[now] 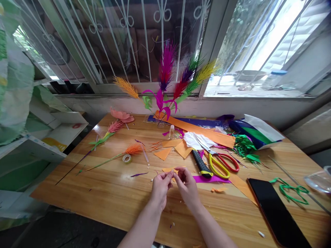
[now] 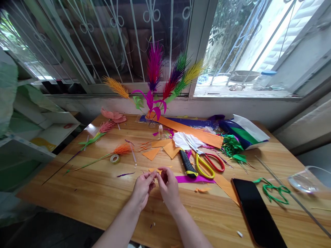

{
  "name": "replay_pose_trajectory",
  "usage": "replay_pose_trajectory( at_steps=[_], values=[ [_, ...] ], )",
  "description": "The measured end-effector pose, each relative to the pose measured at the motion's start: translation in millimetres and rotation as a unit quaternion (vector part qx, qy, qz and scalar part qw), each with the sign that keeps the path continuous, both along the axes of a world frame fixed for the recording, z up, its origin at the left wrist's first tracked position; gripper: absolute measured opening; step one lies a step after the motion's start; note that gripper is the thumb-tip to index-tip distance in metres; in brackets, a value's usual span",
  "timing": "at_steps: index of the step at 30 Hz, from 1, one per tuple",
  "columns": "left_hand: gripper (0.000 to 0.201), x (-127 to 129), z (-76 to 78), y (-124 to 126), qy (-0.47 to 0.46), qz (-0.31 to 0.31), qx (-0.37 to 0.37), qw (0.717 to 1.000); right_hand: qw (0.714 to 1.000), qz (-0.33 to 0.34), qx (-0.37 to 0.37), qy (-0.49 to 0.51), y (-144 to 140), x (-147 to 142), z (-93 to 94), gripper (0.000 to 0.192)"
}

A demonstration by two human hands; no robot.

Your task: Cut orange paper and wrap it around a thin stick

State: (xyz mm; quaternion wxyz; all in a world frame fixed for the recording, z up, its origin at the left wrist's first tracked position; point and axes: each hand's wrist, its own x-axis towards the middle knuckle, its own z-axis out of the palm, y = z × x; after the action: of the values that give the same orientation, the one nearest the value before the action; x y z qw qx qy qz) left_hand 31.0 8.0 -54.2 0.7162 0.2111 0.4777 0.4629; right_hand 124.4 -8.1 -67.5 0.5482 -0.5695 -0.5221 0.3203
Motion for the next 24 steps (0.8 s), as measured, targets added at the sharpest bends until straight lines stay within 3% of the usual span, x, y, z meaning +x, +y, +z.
replay_pose_trajectory(
  at_steps=[4,10,16,24],
  values=[
    [0.029,1,-4.1,2,-0.005,0.042,-0.048,0.998,0.99,0.013,-0.022,0.142,0,3,-8.5,0.02],
    [0.024,-3,-10.4,4,-0.056,0.043,-0.079,0.994,0.985,-0.001,-0.046,0.168,5,18,-12.9,0.021],
    [0.014,-4,-6.9,5,-0.154,0.057,-0.103,0.981,0.999,0.035,0.005,-0.025,1,16,-3.6,0.014],
    [0.01,-3,-5.0,5,-0.199,0.076,-0.155,0.965,0.964,0.013,0.093,-0.25,-4,9,-3.7,0.015]
  ],
)
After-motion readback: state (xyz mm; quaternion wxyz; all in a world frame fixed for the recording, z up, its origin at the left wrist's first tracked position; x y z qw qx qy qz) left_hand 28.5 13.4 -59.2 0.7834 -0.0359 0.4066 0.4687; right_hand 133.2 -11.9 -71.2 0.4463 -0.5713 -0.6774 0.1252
